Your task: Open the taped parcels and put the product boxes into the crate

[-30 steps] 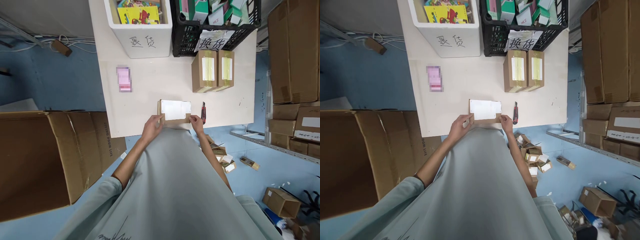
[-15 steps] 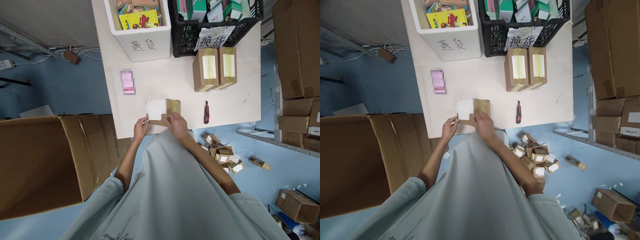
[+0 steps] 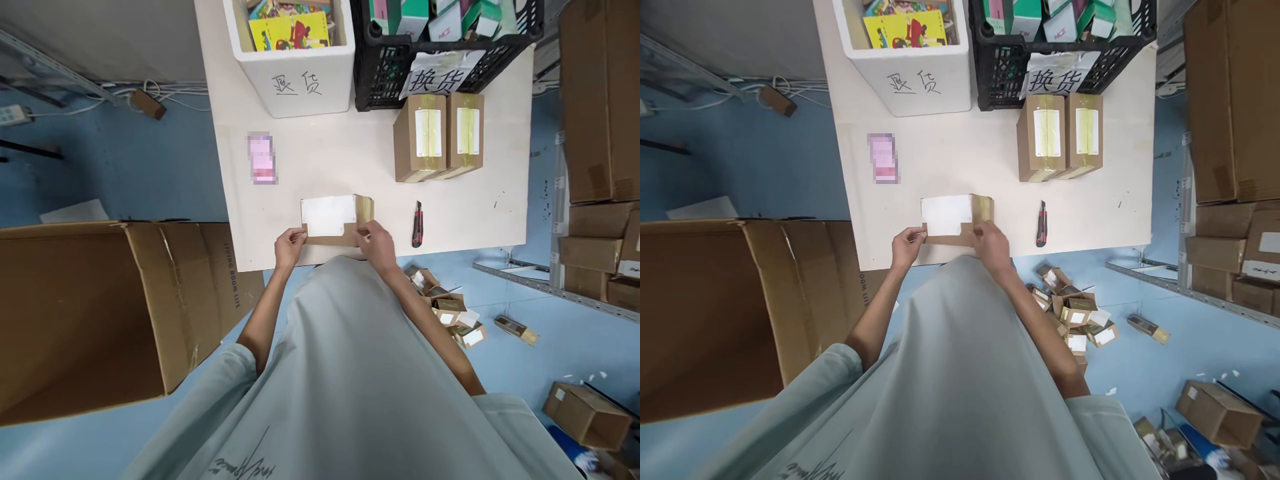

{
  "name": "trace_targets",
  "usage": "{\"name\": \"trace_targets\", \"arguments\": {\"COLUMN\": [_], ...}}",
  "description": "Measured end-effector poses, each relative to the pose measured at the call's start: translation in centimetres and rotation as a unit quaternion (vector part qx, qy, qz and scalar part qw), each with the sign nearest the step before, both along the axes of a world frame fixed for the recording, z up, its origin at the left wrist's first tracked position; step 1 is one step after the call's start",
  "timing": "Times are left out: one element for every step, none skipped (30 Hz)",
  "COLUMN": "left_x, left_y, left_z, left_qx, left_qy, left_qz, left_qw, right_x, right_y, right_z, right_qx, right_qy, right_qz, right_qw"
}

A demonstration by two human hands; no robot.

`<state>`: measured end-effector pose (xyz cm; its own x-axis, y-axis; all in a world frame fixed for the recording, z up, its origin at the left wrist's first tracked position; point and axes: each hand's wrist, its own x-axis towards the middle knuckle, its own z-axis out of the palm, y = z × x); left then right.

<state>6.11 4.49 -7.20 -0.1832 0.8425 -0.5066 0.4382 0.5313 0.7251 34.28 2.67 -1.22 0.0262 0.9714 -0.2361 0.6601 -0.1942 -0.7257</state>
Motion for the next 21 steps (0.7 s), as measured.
{"name": "trace_targets", "arguments": {"left_x": [0.5,1.1,1.7,2.4,3.1,3.6,4.1,4.4,4.5,4.4,4.1,3.8,3.4,3.0,2.7,2.4,2.3,2.2,2.1,2.1,2.1], "left_y": [0.1,0.1,0.2,0.3,0.4,0.5,0.6,0.7,0.8,0.8,0.8,0.6,0.4,-0.1,-0.6,-1.2,-2.0,-2.8,-3.5,-4.2,-4.8], "left_z": [0.0,0.1,0.1,0.1,0.0,0.0,0.1,0.1,0.1,0.2,0.3,0.4,0.5,0.5,0.5,0.5,0.5,0.5,0.4,0.4,0.3], "left_qx": [-0.005,-0.008,-0.012,-0.015,-0.017,-0.02,-0.021,-0.022,-0.023,-0.025,-0.03,-0.036,-0.043,-0.05,-0.056,-0.062,-0.066,-0.069,-0.069,-0.064,-0.056], "left_qy": [-0.012,-0.025,-0.035,-0.04,-0.041,-0.037,-0.032,-0.028,-0.027,-0.029,-0.033,-0.04,-0.049,-0.059,-0.068,-0.075,-0.08,-0.084,-0.087,-0.088,-0.087], "left_qz": [-0.004,-0.008,-0.012,-0.016,-0.02,-0.024,-0.028,-0.035,-0.043,-0.054,-0.068,-0.083,-0.096,-0.107,-0.115,-0.12,-0.121,-0.121,-0.121,-0.123,-0.129], "left_qw": [1.0,1.0,0.999,0.999,0.999,0.999,0.999,0.999,0.998,0.998,0.997,0.995,0.993,0.991,0.989,0.988,0.987,0.987,0.986,0.986,0.986], "right_x": [1.4,2.7,3.9,5.0,5.9,6.6,7.1,7.4,7.6,7.8,7.8,7.9,7.9,7.9,8.0,8.0,8.1,8.2,8.2,8.2,8.2], "right_y": [0.0,0.0,0.0,0.1,0.1,0.2,0.2,0.1,-0.1,-0.3,-0.8,-1.3,-2.0,-2.7,-3.6,-4.4,-5.2,-5.9,-6.6,-7.1,-7.4], "right_z": [-0.5,-1.1,-1.7,-2.3,-2.9,-3.4,-3.9,-4.3,-4.6,-4.8,-4.9,-4.9,-4.8,-4.7,-4.6,-4.4,-4.3,-4.1,-3.9,-3.8,-3.7], "right_qx": [-0.016,-0.031,-0.045,-0.057,-0.069,-0.079,-0.086,-0.09,-0.092,-0.091,-0.09,-0.091,-0.094,-0.1,-0.106,-0.111,-0.115,-0.117,-0.12,-0.122,-0.124], "right_qy": [0.014,0.023,0.025,0.023,0.021,0.021,0.023,0.026,0.028,0.029,0.028,0.027,0.028,0.032,0.037,0.041,0.042,0.042,0.04,0.037,0.032], "right_qz": [-0.026,-0.057,-0.085,-0.11,-0.128,-0.14,-0.146,-0.148,-0.147,-0.145,-0.142,-0.137,-0.133,-0.129,-0.125,-0.119,-0.111,-0.101,-0.089,-0.078,-0.068], "right_qw": [0.999,0.998,0.995,0.992,0.989,0.987,0.985,0.985,0.984,0.985,0.985,0.986,0.986,0.986,0.986,0.986,0.986,0.987,0.988,0.989,0.989]}}
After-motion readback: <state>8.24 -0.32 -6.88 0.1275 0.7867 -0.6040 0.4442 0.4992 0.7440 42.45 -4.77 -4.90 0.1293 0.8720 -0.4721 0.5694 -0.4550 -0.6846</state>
